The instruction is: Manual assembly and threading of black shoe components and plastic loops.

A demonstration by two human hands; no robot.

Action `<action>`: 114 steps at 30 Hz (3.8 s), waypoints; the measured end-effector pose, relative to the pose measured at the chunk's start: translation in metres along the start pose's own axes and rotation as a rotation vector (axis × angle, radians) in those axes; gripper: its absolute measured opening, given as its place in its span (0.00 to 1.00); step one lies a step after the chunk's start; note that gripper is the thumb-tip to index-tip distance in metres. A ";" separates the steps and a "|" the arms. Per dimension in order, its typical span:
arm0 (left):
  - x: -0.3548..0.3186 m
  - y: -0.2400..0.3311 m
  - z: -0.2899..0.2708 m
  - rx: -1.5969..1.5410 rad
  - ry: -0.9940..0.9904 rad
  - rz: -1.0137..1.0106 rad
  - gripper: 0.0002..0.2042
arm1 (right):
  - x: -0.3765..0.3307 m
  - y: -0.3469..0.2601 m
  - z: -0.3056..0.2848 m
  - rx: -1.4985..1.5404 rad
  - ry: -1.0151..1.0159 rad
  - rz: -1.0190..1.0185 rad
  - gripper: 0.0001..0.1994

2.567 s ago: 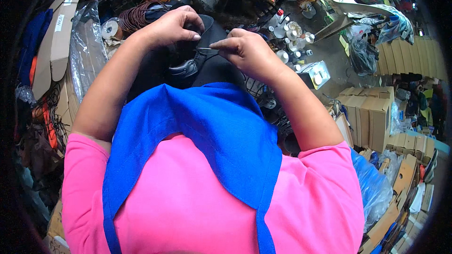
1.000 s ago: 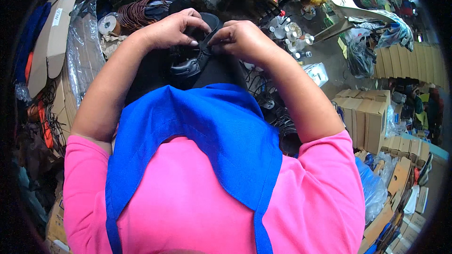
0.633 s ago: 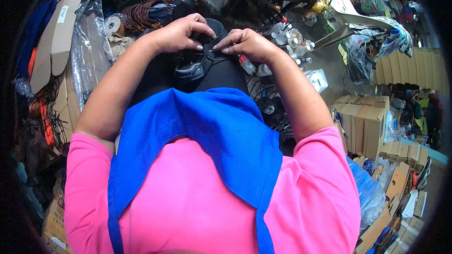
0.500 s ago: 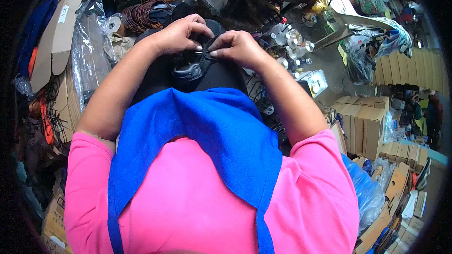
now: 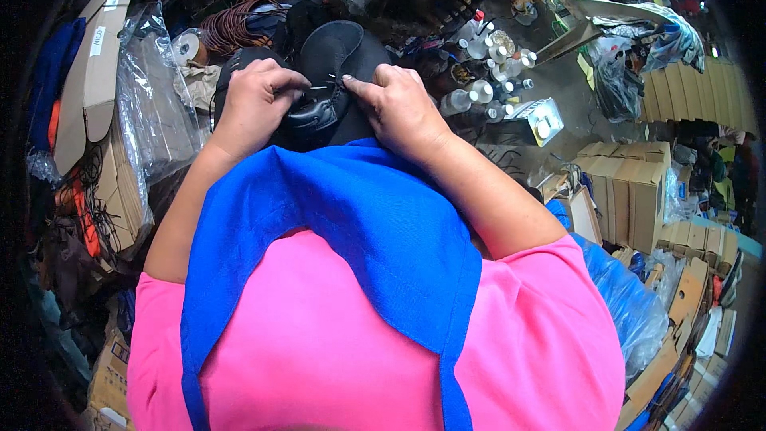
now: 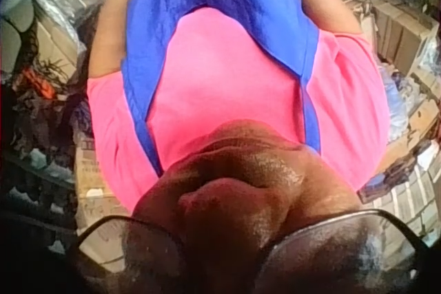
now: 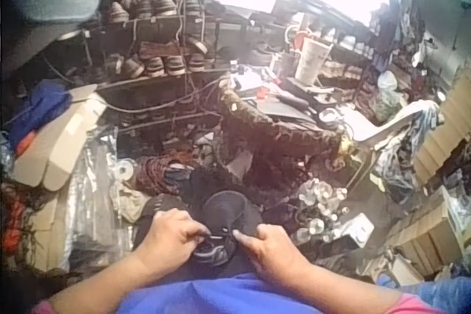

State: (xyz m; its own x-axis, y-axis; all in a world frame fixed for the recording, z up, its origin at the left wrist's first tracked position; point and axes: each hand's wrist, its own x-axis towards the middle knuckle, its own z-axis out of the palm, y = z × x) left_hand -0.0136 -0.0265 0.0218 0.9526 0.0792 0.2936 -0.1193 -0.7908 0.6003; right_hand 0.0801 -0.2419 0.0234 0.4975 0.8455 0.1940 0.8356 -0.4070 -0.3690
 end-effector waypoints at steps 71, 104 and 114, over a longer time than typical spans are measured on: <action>0.030 -0.003 0.008 -0.230 -0.419 -0.273 0.08 | 0.030 0.050 -0.012 0.609 -0.283 0.264 0.08; 0.016 -0.014 -0.095 -0.455 -0.104 -0.211 0.04 | 0.047 0.051 -0.067 0.884 0.044 0.380 0.12; -0.022 -0.011 -0.075 0.222 -0.186 0.169 0.07 | 0.020 0.035 -0.036 0.217 -0.249 -0.040 0.11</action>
State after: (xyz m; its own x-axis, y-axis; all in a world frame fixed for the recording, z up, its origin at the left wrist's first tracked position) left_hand -0.0537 0.0259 0.0644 0.9619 -0.1600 0.2218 -0.2351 -0.8980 0.3719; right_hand 0.1274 -0.2518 0.0468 0.3711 0.9286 -0.0058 0.7707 -0.3115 -0.5558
